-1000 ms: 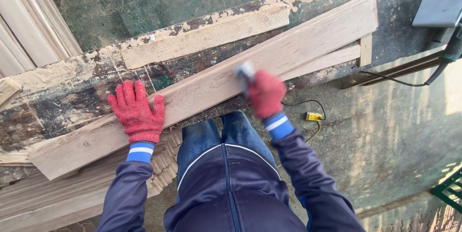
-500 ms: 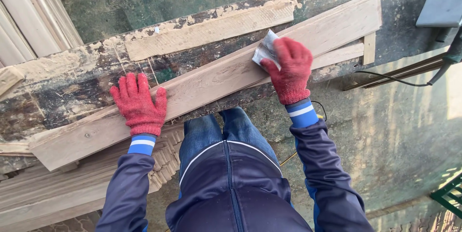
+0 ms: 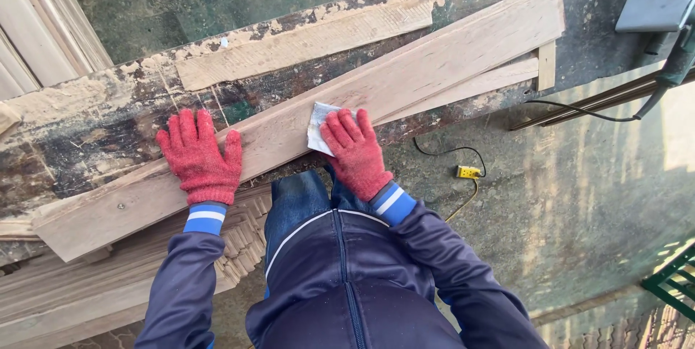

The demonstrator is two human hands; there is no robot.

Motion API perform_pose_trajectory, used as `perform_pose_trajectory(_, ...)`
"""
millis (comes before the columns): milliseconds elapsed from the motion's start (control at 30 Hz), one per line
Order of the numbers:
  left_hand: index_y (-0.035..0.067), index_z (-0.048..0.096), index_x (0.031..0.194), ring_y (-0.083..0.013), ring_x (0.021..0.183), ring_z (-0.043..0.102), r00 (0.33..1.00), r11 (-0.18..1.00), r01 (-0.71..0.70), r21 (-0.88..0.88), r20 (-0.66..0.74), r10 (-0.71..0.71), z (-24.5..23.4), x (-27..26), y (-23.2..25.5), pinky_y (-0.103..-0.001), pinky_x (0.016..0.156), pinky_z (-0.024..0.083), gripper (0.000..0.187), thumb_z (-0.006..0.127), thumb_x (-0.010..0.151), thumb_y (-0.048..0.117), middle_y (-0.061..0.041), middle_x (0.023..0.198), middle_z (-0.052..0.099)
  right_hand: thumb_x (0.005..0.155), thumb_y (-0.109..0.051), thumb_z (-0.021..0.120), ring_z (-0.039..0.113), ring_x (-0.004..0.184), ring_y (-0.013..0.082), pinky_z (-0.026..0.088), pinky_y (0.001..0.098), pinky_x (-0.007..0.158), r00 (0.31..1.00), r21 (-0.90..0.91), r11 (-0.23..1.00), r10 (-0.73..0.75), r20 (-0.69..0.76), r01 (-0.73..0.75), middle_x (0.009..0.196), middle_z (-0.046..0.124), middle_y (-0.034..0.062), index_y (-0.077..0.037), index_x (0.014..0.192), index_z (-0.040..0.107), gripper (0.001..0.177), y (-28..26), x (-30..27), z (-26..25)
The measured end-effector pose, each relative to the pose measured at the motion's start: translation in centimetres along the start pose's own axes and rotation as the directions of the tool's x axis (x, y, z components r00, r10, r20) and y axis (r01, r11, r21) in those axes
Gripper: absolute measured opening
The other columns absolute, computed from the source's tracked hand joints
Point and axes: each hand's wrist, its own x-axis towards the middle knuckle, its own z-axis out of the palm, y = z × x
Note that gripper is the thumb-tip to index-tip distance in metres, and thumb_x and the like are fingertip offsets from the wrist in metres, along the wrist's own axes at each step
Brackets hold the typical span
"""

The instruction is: Sanding a wooden board using an electric sander and manual sandpaper.

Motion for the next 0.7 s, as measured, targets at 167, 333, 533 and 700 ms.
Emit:
perform_pose_trajectory(167,0.002,0.068,0.139,-0.0438,0.136,0.052,1.000,1.000,-0.002,-0.005,-0.024,0.002,0.5,0.0,-0.2,-0.063,0.115,0.031,0.067,0.069,0.091,0.049,-0.026,0.143,0.059,0.086,-0.037,0.070,0.036,0.153,0.0244,0.005,0.0705,0.124,0.997,-0.209,0.974,0.082,-0.015,-0.083,0.158,0.054,-0.0047,-0.031,0.144,0.063,0.059,9.6,-1.3,-1.0)
perform_pose_trajectory(333,0.002,0.068,0.139,-0.0433,0.137,0.051,1.000,1.000,0.008,0.001,-0.027,-0.008,0.0,0.1,-0.1,-0.063,0.116,0.030,0.065,0.069,0.093,0.049,-0.025,0.143,0.059,0.091,-0.048,0.060,0.041,0.148,0.0263,0.000,0.0726,0.125,0.974,-0.483,0.854,0.227,0.014,-0.192,0.151,0.058,-0.0045,-0.029,0.142,0.061,0.054,5.7,-0.2,-2.5)
perform_pose_trajectory(533,0.004,0.069,0.138,-0.0412,0.138,0.051,1.000,1.000,0.012,0.027,-0.015,-0.011,-0.1,0.3,0.0,-0.061,0.117,0.030,0.064,0.070,0.092,0.049,-0.023,0.143,0.059,0.090,-0.034,0.055,0.039,0.151,0.0265,0.004,0.0755,0.123,0.997,-0.260,0.963,0.076,-0.002,-0.074,0.156,0.054,-0.0076,-0.035,0.143,0.060,0.053,7.6,-1.2,-1.0)
perform_pose_trajectory(700,0.003,0.069,0.138,-0.0415,0.139,0.050,1.000,0.999,0.026,0.019,0.003,-0.026,-0.1,0.1,0.0,-0.061,0.118,0.028,0.064,0.070,0.093,0.049,-0.023,0.144,0.060,0.102,-0.051,0.066,0.039,0.154,0.0235,-0.012,0.0665,0.125,0.916,-0.389,0.837,0.398,-0.047,-0.383,0.146,0.067,-0.0070,-0.036,0.140,0.068,0.041,11.0,-1.4,-2.5)
